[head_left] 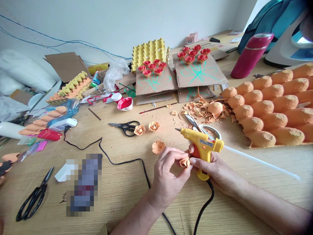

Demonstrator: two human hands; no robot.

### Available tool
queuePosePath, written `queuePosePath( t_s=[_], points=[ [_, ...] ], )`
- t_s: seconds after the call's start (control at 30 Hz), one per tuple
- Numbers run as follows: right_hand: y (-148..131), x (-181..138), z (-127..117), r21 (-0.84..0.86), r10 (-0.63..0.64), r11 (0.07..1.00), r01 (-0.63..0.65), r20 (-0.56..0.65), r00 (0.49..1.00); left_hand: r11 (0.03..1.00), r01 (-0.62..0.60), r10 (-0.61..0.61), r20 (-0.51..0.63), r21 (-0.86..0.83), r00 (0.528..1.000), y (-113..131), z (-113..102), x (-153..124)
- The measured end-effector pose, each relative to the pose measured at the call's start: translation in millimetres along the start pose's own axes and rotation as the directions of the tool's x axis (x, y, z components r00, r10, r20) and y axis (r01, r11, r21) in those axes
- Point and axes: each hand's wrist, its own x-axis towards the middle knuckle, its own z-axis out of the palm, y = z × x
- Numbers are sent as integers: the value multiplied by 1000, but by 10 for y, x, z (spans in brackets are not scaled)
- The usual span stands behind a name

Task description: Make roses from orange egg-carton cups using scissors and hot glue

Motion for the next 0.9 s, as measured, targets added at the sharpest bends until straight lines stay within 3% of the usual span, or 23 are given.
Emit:
queuePosePath(
  t_s=[0.9],
  points=[
    [53, 10, -43, 6, -16, 1000, 16, 27, 999, 996, -68, 68, 8, 65, 998, -73, 7, -39]
  ],
)
